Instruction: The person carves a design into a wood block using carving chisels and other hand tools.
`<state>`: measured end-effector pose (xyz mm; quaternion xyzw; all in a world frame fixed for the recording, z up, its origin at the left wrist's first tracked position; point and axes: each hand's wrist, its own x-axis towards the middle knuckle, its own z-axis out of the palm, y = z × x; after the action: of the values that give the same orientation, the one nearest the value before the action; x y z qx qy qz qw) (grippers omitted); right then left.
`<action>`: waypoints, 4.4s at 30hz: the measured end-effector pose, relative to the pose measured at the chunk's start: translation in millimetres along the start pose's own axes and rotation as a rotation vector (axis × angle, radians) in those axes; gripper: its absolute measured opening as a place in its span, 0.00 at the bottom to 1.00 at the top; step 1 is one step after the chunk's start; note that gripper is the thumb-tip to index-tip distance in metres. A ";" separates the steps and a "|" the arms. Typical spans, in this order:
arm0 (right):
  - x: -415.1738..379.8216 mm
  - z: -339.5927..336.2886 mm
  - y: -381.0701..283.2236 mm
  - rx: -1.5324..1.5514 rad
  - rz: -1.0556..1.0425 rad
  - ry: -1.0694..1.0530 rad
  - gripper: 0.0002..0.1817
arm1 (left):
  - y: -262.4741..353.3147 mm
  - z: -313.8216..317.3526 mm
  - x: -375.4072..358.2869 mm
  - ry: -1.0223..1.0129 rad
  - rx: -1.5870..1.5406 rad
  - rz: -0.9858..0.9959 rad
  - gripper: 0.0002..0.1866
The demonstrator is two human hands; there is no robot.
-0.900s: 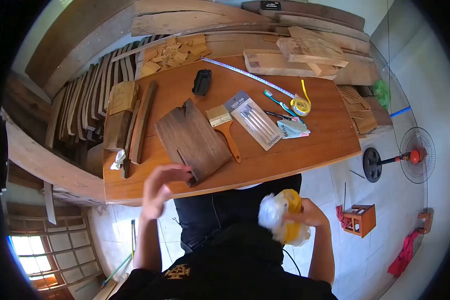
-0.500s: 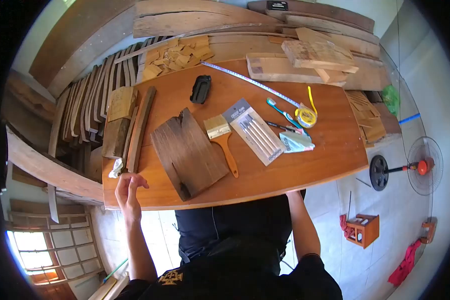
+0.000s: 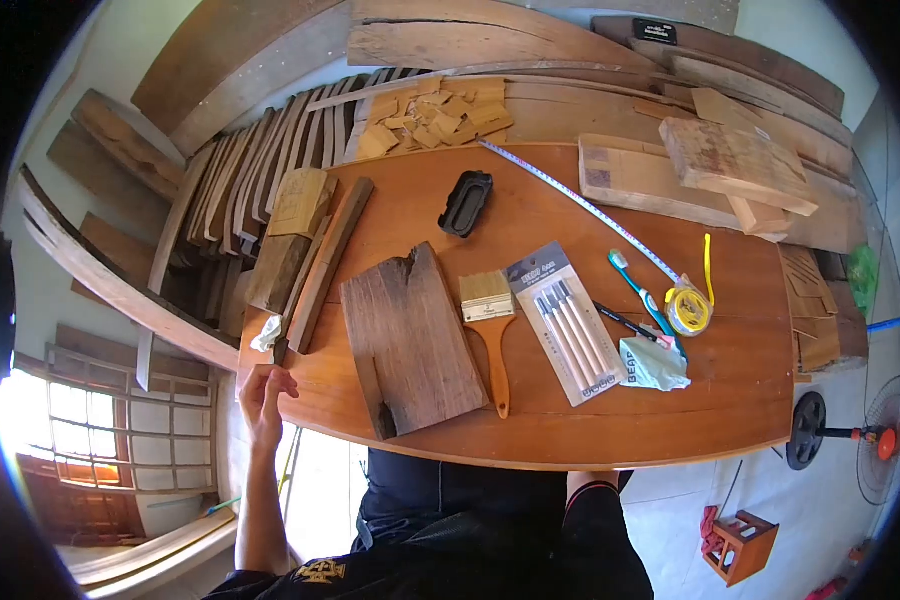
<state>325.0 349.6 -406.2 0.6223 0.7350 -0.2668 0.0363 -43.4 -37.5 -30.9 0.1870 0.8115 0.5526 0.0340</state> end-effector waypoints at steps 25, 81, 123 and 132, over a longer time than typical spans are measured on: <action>-70.2 -150.4 -76.2 -0.258 -1.000 -0.143 0.27 | 29.4 45.7 23.1 -0.202 0.147 0.280 0.02; -109.1 -243.5 -367.7 0.325 -1.269 -0.057 0.21 | 52.8 162.7 129.5 -0.308 -0.583 0.071 0.17; -158.4 -249.3 -376.3 0.706 -1.094 0.392 0.18 | 64.7 159.2 95.5 -0.570 -0.717 0.118 0.05; -116.6 -233.4 -362.0 1.026 -0.888 0.158 0.25 | 59.1 162.9 115.7 -0.499 -0.779 -0.040 0.21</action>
<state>77.9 317.3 -36.0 0.2181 0.7014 -0.5249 -0.4301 -92.4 164.8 -22.7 0.2720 0.5139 0.7536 0.3067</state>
